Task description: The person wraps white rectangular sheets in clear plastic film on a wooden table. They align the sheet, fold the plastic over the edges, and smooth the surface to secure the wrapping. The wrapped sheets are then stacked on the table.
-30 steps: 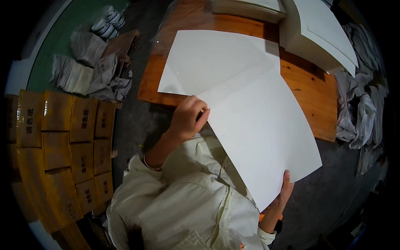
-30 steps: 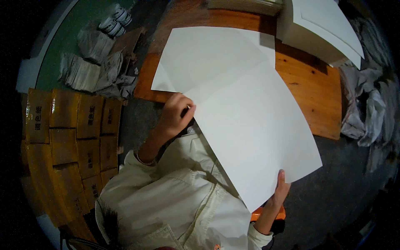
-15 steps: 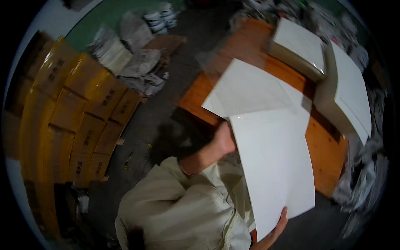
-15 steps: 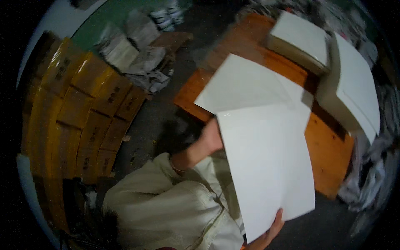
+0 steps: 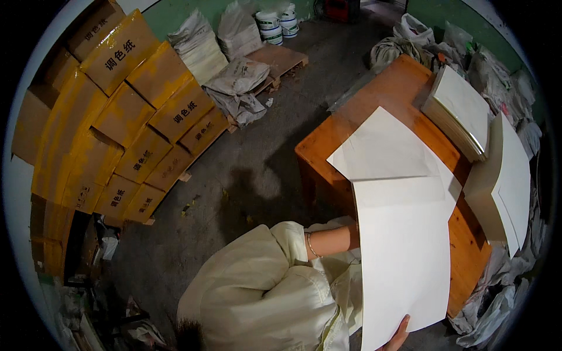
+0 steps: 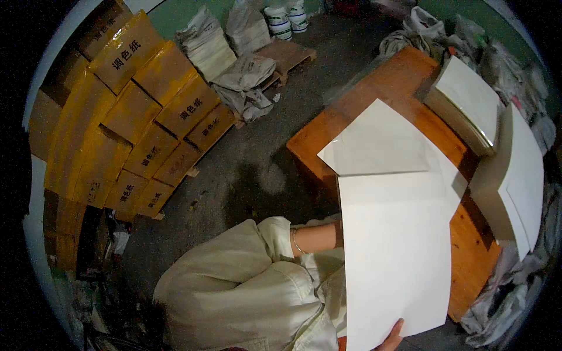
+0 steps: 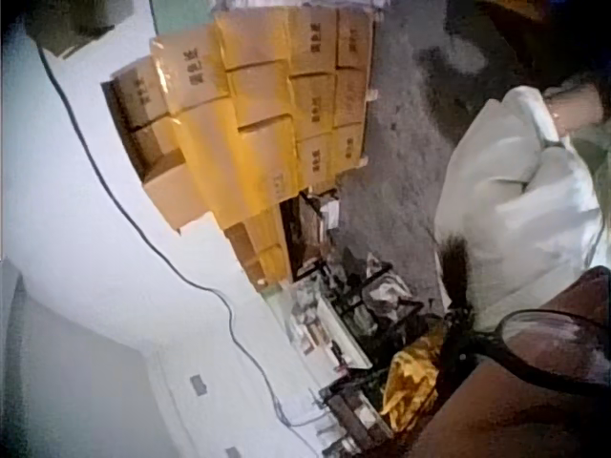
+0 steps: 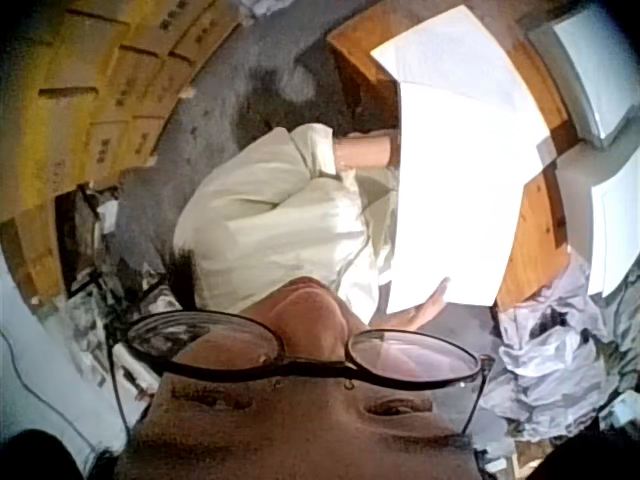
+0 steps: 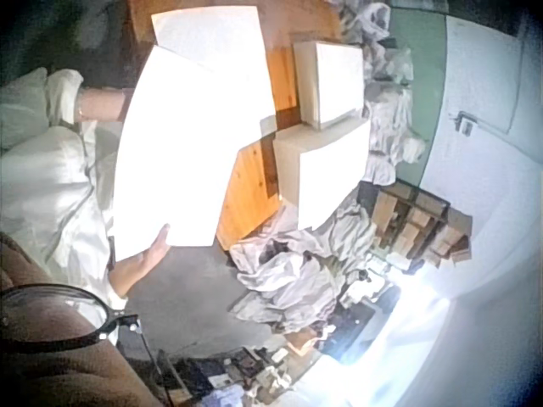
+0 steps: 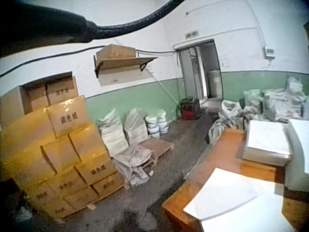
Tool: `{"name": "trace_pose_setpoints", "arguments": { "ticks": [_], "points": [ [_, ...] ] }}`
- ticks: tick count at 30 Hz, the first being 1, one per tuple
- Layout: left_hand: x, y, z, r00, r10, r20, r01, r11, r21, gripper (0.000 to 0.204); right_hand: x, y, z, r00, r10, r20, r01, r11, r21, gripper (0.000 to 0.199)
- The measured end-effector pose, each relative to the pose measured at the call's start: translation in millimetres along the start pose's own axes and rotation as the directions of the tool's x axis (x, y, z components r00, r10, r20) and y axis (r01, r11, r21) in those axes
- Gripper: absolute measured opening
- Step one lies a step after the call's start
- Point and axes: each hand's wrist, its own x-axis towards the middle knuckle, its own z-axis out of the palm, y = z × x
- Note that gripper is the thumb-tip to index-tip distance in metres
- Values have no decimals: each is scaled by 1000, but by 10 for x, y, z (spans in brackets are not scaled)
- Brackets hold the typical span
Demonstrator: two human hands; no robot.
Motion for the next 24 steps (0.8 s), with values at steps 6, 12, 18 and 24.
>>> {"name": "trace_pose_setpoints", "arguments": {
  "ticks": [6, 12, 18, 24],
  "points": [
    [16, -114, 94, 979, -18, -202, 39, 994, 102, 43, 62, -17, 85, 995, -100, -13, 99, 992, -84, 62],
    [33, -174, 131, 961, -11, -278, 57, 986, 158, 42, 335, 225, 251, 996, 68, -55, -42, 920, 391, 54],
    [-30, -115, 144, 947, 39, -320, 27, 980, 198, 40, 615, 278, 361, 995, 93, -42, -55, 834, 549, 50],
    [-37, -90, 156, 932, 64, -356, 32, 966, 256, 39, 688, 349, 383, 1000, 26, 2, -23, 865, 502, 61]
  ]
}}
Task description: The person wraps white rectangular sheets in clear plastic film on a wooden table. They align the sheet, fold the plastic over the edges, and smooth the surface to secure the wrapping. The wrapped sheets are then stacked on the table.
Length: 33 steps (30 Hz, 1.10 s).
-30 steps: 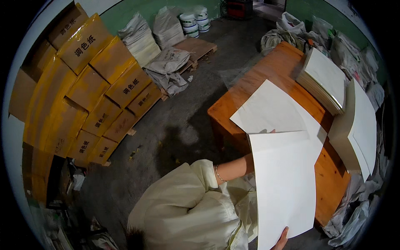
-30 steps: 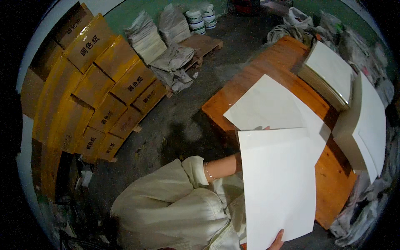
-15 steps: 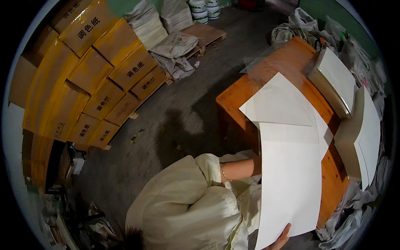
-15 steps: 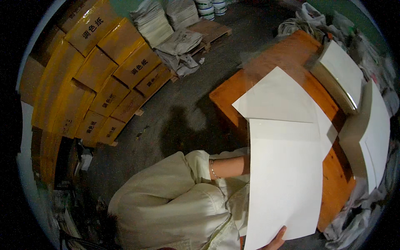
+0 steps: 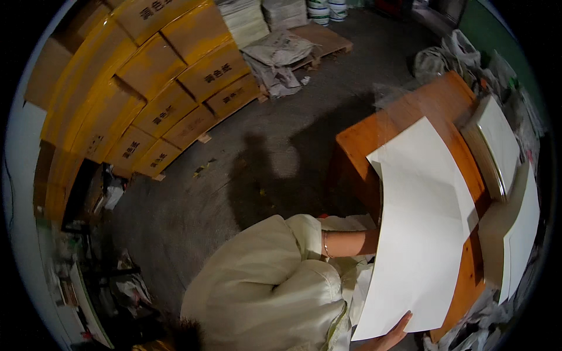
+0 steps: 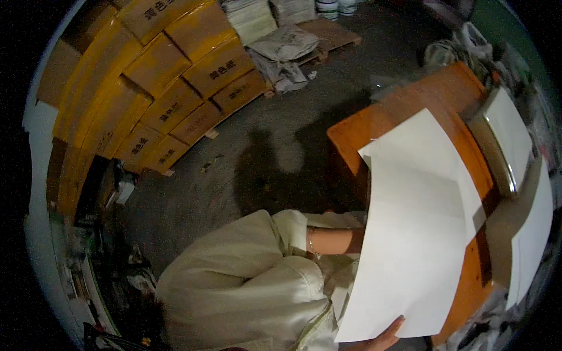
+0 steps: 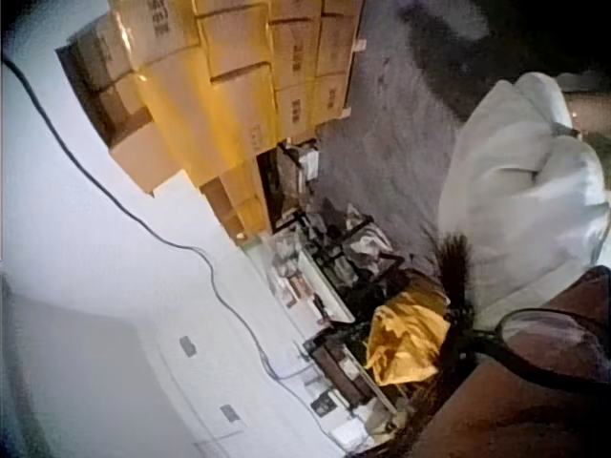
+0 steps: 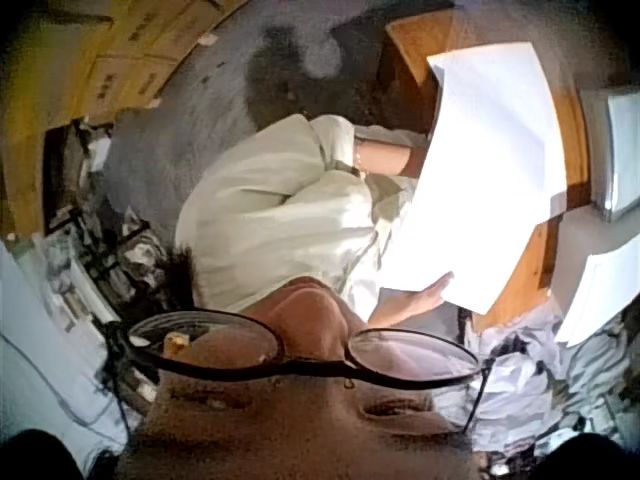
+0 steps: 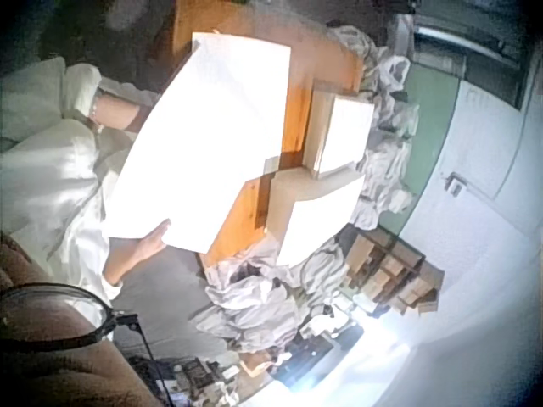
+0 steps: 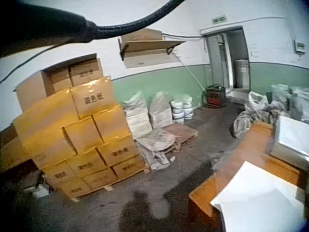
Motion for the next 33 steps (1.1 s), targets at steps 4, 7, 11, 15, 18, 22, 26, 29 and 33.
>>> {"name": "trace_pose_setpoints", "arguments": {
  "ticks": [4, 7, 11, 15, 18, 22, 26, 29, 33],
  "points": [
    [-81, 41, -46, 999, 39, -27, -38, 999, 24, 38, 39, 251, -136, 979, -79, 189, 128, 956, -264, 75],
    [-200, 59, -94, 997, 61, -56, -58, 997, 51, 37, 42, 377, -182, 932, -180, 316, 316, 829, -461, 86],
    [-252, 91, -139, 991, 95, -91, -90, 994, 58, 36, 151, 558, -52, 950, -288, 119, 305, 936, -175, 62],
    [-331, 124, -151, 986, 119, -115, -111, 991, 77, 35, 175, 535, -122, 879, -353, 320, 455, 821, -345, 56],
    [-349, 127, -132, 983, 132, -124, -121, 988, 94, 35, -213, -204, 368, 955, 269, 126, -292, 927, 235, 58],
    [-384, 109, -130, 978, 160, -132, -148, 985, 94, 34, -147, 109, -93, 746, -302, 594, 503, 840, -204, 53],
    [-423, 80, -154, 970, 200, -137, -186, 977, 106, 33, -45, -26, -214, 822, 20, 570, 315, 817, -483, 53],
    [-428, 72, -147, 971, 206, -125, -190, 974, 127, 32, -254, -194, 29, 901, 207, 381, -178, 978, -109, 53],
    [-462, 119, -174, 963, 237, -125, -217, 965, 150, 31, 297, -29, -146, 504, 592, 630, -848, 477, 231, 42]
  ]
}}
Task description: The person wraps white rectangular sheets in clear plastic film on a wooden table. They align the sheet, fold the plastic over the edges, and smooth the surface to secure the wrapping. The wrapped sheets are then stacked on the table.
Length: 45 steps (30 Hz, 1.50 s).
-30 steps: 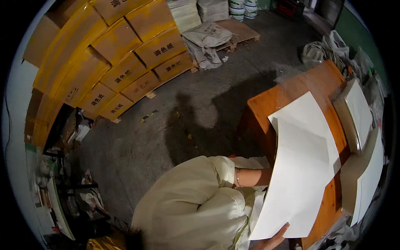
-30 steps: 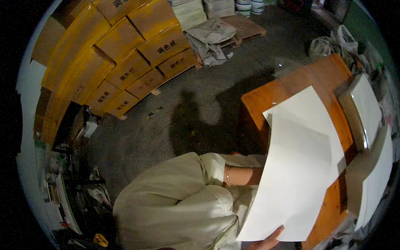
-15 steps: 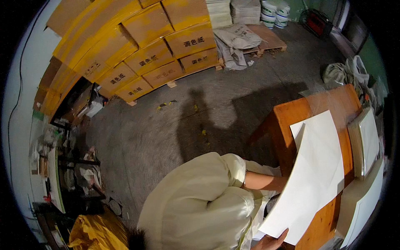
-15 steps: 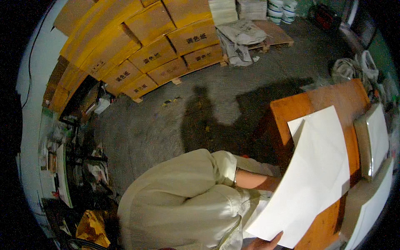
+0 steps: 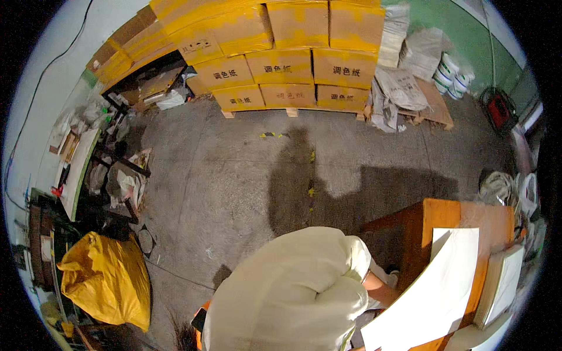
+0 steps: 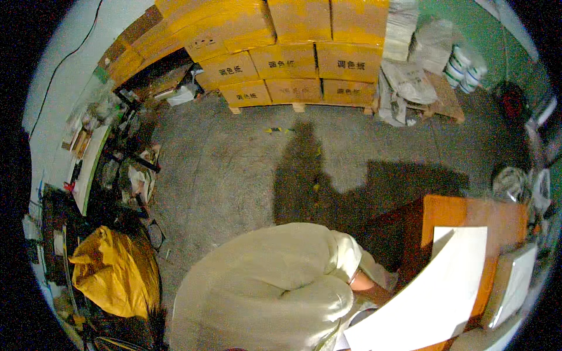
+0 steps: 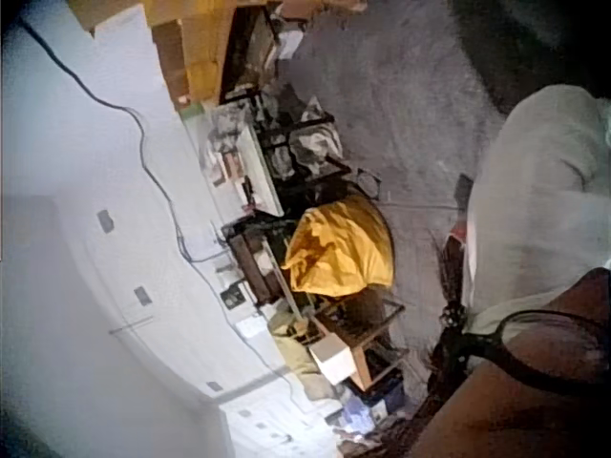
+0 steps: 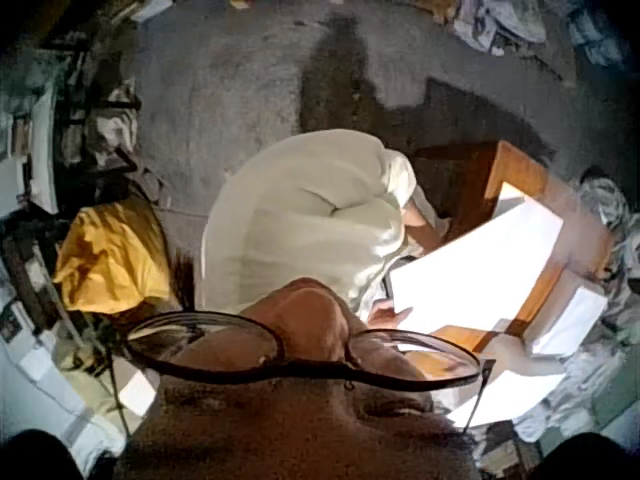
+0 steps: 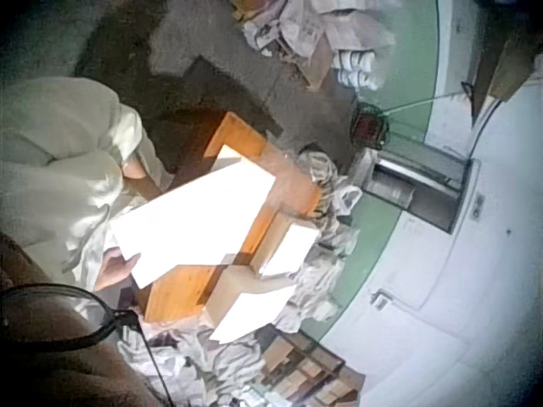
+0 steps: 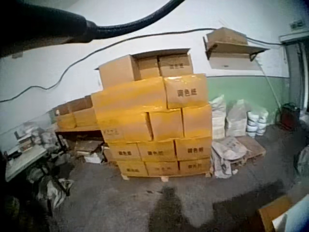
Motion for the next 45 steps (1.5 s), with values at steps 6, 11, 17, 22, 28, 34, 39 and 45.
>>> {"name": "trace_pose_setpoints", "arguments": {
  "ticks": [6, 11, 17, 22, 28, 34, 39, 45],
  "points": [
    [-26, -26, -20, 1000, -7, -6, 7, 999, 43, 30, 22, 153, 49, 991, -131, 39, 135, 980, -143, 33],
    [-68, -34, 23, 997, -71, -12, 71, 997, 24, 29, 94, 669, 730, 823, -537, -185, 475, 829, -296, 43],
    [-160, -142, 336, 981, -192, 17, 189, 976, 103, 27, 389, 537, 880, 804, -589, -76, 582, 807, -103, 35],
    [-532, -196, 357, 964, -267, 11, 255, 932, 259, 26, 371, 433, 964, 887, -459, 55, 456, 888, 61, 31],
    [-865, -86, 276, 973, -222, -61, 220, 814, 537, 25, 230, 292, 941, 986, -140, 90, 128, 984, 121, 35],
    [-928, -96, 210, 969, -243, -41, 201, 682, 704, 24, 496, 258, 1068, 983, -176, 52, 163, 966, 202, 29],
    [-860, -134, 81, 919, -309, 244, 170, 870, 462, 25, 638, 60, 1248, 953, -280, -113, 293, 947, 130, 12],
    [-534, -59, 169, 931, -330, 158, 223, 854, 471, 23, 979, -178, 1067, 871, -491, 27, 485, 867, 116, 16]
  ]
}}
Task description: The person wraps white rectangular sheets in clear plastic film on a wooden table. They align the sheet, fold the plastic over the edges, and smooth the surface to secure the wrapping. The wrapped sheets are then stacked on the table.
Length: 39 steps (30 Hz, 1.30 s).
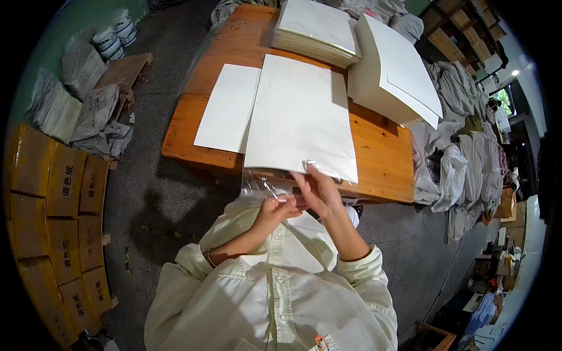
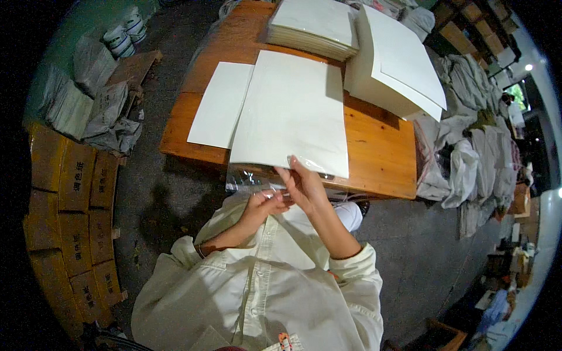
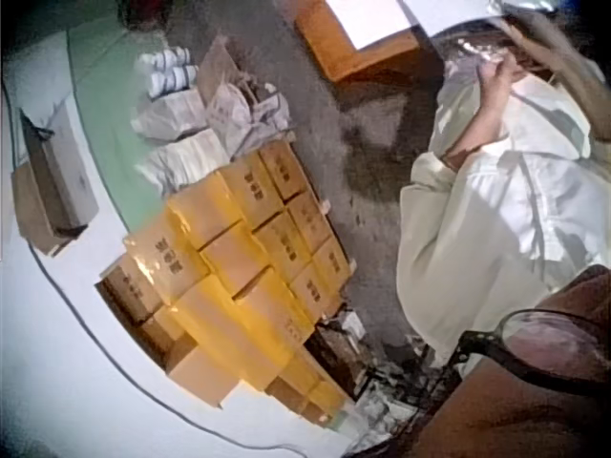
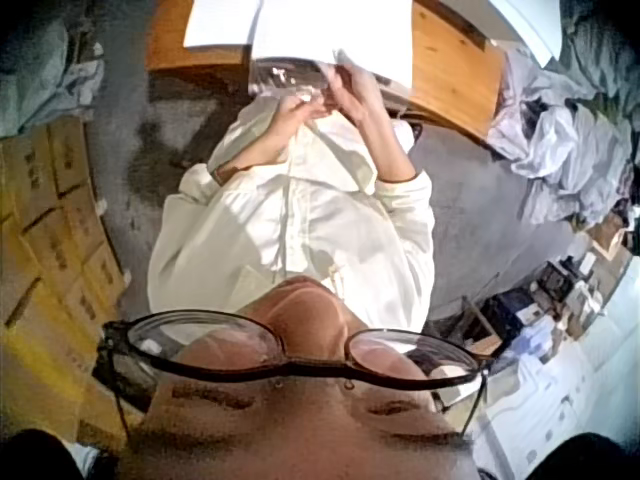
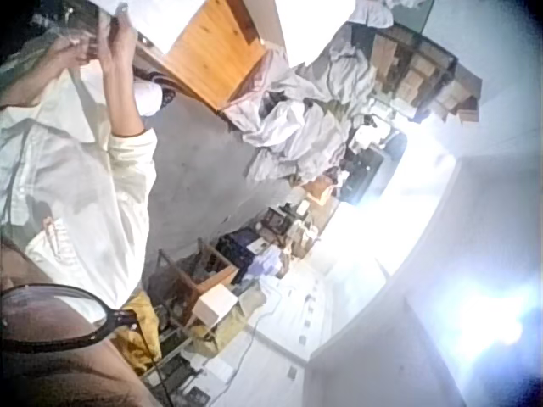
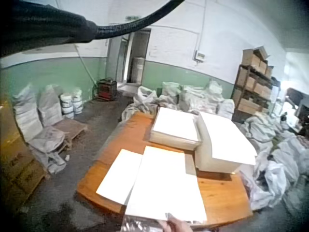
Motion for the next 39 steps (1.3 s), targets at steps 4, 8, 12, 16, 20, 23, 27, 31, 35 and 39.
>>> {"name": "trace_pose_setpoints", "arguments": {
  "ticks": [4, 8, 12, 16, 20, 23, 27, 31, 35, 39],
  "points": [
    [75, 59, -356, 999, -20, -49, 20, 1000, -2, 35, 14, -226, -44, 936, 311, 167, -338, 926, 167, 33],
    [-130, 329, -663, 988, 31, -151, -10, 991, 136, 36, -629, -81, -20, 776, 602, 187, -554, 793, -253, 42],
    [-219, 443, -819, 979, 44, -201, 12, 963, 269, 33, -679, 210, 164, 859, -103, 501, 511, 122, -851, 29],
    [-222, 553, -764, 972, 67, -226, -6, 966, 258, 32, -270, 507, 315, 625, -345, 700, 592, -375, -713, 22],
    [-211, 561, -851, 966, 33, -258, 34, 967, 251, 35, 30, 772, 245, 564, -363, 742, 585, -459, -669, 20],
    [-204, 583, -834, 956, 20, -292, 48, 974, 222, 37, 42, 806, 238, 544, -375, 750, 578, -480, -660, 20],
    [-181, 584, -796, 952, 4, -307, 38, 991, 132, 39, 4, 777, 192, 518, -406, 753, 568, -494, -658, 19],
    [-202, 614, -781, 953, 40, -302, 0, 992, 130, 42, 3, 787, 178, 492, -399, 774, 608, -479, -633, 18],
    [-165, 668, -727, 968, 45, -248, -3, 986, 169, 39, 11, 810, 149, 474, -392, 788, 606, -504, -615, 17],
    [45, 700, -857, 972, 62, -226, 52, 883, 467, 31, 10, 820, 185, 457, -391, 799, 622, -501, -602, 19]
  ]
}}
